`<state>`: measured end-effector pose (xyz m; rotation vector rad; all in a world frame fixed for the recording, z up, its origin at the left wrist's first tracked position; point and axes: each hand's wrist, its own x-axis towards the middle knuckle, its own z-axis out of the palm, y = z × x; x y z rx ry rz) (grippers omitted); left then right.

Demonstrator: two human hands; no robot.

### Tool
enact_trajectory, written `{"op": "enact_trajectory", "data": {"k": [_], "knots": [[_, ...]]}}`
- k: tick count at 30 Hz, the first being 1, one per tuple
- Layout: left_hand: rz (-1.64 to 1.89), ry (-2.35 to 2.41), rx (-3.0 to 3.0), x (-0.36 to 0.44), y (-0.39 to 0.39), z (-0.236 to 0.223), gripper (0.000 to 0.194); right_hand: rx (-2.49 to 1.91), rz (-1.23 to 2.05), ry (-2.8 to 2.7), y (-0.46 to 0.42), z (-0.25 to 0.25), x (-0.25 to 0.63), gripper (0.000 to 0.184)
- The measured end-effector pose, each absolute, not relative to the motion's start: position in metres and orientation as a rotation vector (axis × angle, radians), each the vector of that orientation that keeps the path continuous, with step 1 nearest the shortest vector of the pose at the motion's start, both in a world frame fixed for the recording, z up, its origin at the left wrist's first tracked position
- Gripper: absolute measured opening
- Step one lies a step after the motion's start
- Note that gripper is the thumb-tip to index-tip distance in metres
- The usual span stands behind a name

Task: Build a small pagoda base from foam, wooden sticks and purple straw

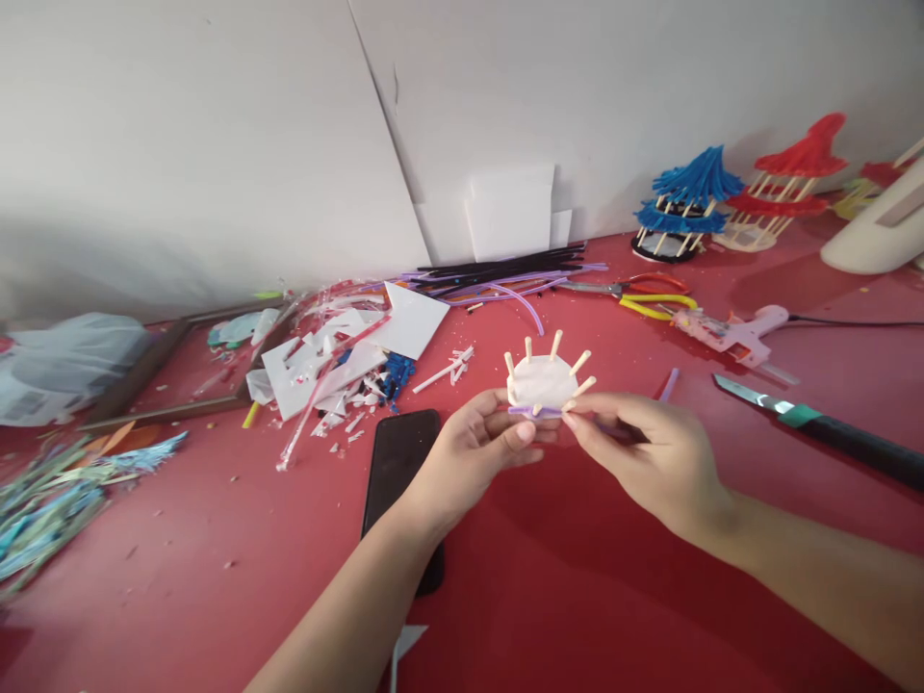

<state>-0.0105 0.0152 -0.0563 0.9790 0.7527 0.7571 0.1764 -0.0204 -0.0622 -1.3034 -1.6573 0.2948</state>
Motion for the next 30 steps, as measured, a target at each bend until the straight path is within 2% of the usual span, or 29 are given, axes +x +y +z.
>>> {"op": "enact_trajectory", "data": {"k": [3,10,18,26,30], "knots": [[0.760,0.766,1.022,-0.009,0.015,-0.055,0.033,-1.298,0.331,-1.663,-0.021,-0.063,0.175,0.006],[0.798,0.821,1.065,-0.008,0.015,-0.059,0.024,-1.207,0.345,-1.707,-0.023,-0.067,0.170,0.008],[0.858,0.884,0.998,-0.007,0.016,-0.058,0.021,-1.026,0.287,-1.845,-0.021,-0.075,0.170,0.020],[0.804,0.864,0.987,-0.009,0.016,-0.059,0.019,-1.078,0.183,-1.845,-0.020,-0.066,0.173,0.010],[0.838,0.858,0.968,-0.009,0.016,-0.060,0.020,-1.031,0.190,-1.900,-0.018,-0.071,0.174,0.013]]}}
